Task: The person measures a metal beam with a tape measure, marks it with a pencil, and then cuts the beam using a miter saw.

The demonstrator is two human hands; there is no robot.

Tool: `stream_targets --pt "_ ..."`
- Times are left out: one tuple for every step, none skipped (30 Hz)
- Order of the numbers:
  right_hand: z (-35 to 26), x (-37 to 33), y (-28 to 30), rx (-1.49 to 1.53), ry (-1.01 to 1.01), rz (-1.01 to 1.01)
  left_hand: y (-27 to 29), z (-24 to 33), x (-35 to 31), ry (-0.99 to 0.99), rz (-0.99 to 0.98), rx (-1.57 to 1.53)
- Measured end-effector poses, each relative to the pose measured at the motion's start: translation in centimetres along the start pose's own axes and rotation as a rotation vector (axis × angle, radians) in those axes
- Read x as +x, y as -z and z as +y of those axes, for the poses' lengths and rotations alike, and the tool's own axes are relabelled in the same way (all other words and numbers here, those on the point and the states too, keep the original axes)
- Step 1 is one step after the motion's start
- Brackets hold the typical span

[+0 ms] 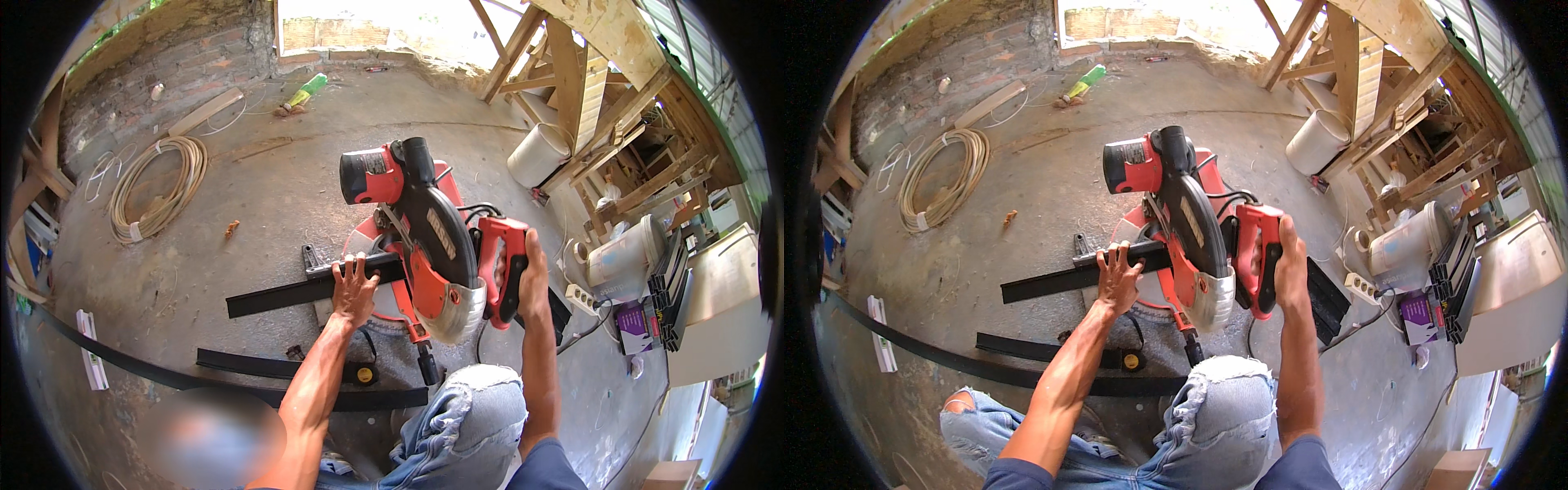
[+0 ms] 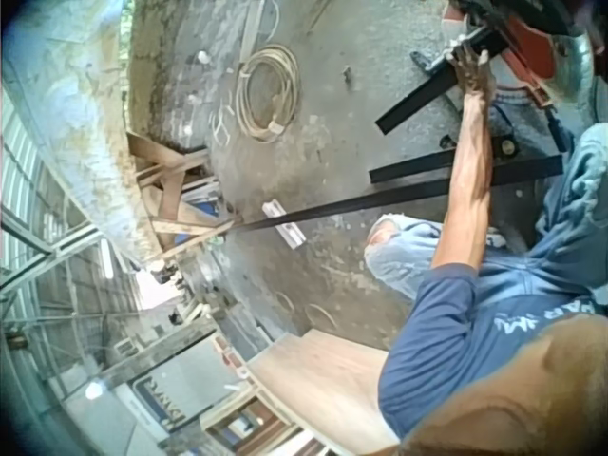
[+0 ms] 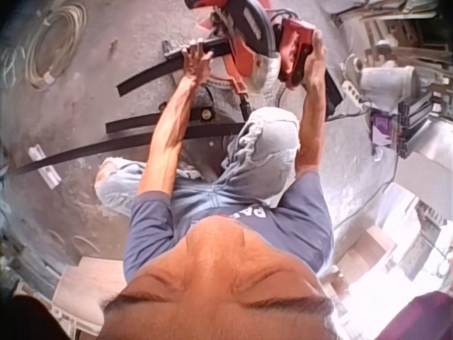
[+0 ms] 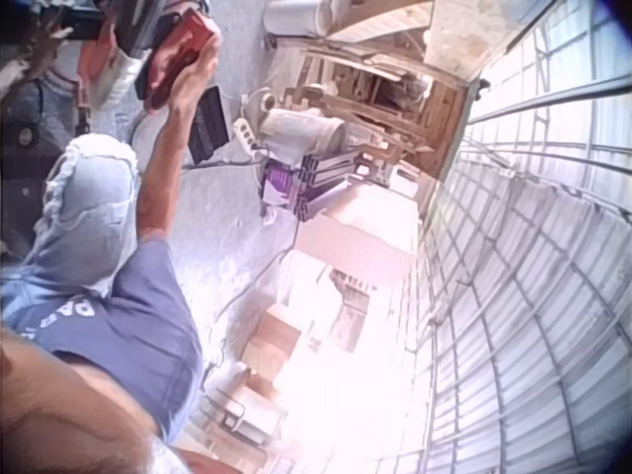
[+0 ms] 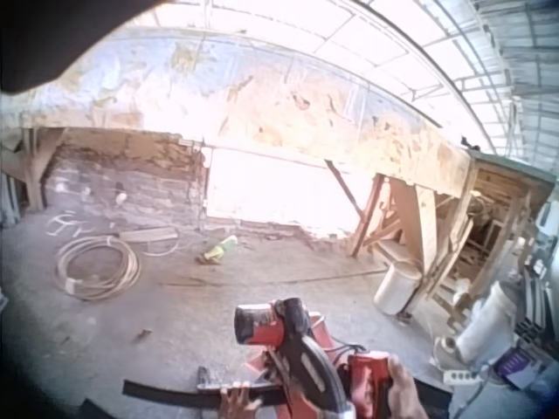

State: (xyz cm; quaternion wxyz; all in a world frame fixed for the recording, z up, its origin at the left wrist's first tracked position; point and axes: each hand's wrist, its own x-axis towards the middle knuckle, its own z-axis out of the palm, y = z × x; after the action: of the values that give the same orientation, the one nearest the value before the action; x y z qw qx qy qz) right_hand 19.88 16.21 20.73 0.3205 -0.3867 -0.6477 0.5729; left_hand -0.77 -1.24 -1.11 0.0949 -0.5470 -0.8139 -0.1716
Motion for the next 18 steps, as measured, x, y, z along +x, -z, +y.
stream_targets --pt "-1.4 0.4 -0.5 0.001 -0.015 -0.012 0.2 -0.1 0.0 0.001 0.0 0.005" --pt "-2.2 0.8 -0.9 0.016 -0.03 -0.015 0.3 -0.2 -0.1 0.008 -0.013 0.007" --pt "-2.4 0.8 -0.9 0.015 -0.028 -0.014 0.4 -0.1 -0.1 0.013 -0.025 0.002" --pt "-2.6 0.8 -0.9 0.003 -0.033 -0.002 0.5 -0.1 -0.1 0.013 -0.024 0.001" --pt "-2.6 0.8 -0.9 -0.009 -0.038 0.009 0.5 0.0 0.0 0.014 -0.026 0.005" --pt "-2.1 0.6 -0.7 -0.011 -0.04 0.011 0.6 0.0 0.0 0.015 -0.03 0.009" --pt "-0.6 0.2 -0.4 0.013 -0.025 0.017 0.6 -0.1 0.0 0.018 -0.031 0.011" --pt "0.9 -0.3 -0.1 0.038 -0.011 0.024 0.6 -0.2 -0.1 0.014 -0.021 0.011" --pt "2.1 -1.0 0.5 0.075 -0.002 0.003 0.5 0.0 0.0 0.006 -0.008 0.004" --pt "3.5 -1.8 0.6 0.101 0.032 0.002 0.6 -0.1 -0.1 0.011 -0.009 0.008" --pt "4.9 -2.5 0.6 0.127 0.065 0.001 0.8 -0.1 -0.2 0.013 -0.016 0.005" --pt "6.0 -3.0 0.6 0.126 0.091 0.007 1.0 -0.1 -0.1 0.011 -0.021 -0.001" --pt "6.7 -3.6 0.8 0.122 0.115 0.018 1.0 0.1 0.0 0.009 -0.021 -0.004" --pt "7.3 -3.9 1.1 0.115 0.152 0.006 0.9 0.2 0.1 0.008 -0.031 -0.014" --pt "7.2 -3.9 0.9 0.122 0.153 0.006 1.0 0.0 0.2 0.009 -0.041 -0.015" --pt "7.1 -3.7 0.9 0.119 0.158 -0.013 1.1 -0.1 0.1 0.007 -0.041 -0.009" --pt "6.9 -3.6 0.9 0.115 0.163 -0.031 1.0 -0.1 -0.2 0.006 -0.033 -0.008" --pt "6.3 -3.2 0.8 0.124 0.172 -0.027 1.0 -0.1 -0.1 0.002 -0.018 -0.004"
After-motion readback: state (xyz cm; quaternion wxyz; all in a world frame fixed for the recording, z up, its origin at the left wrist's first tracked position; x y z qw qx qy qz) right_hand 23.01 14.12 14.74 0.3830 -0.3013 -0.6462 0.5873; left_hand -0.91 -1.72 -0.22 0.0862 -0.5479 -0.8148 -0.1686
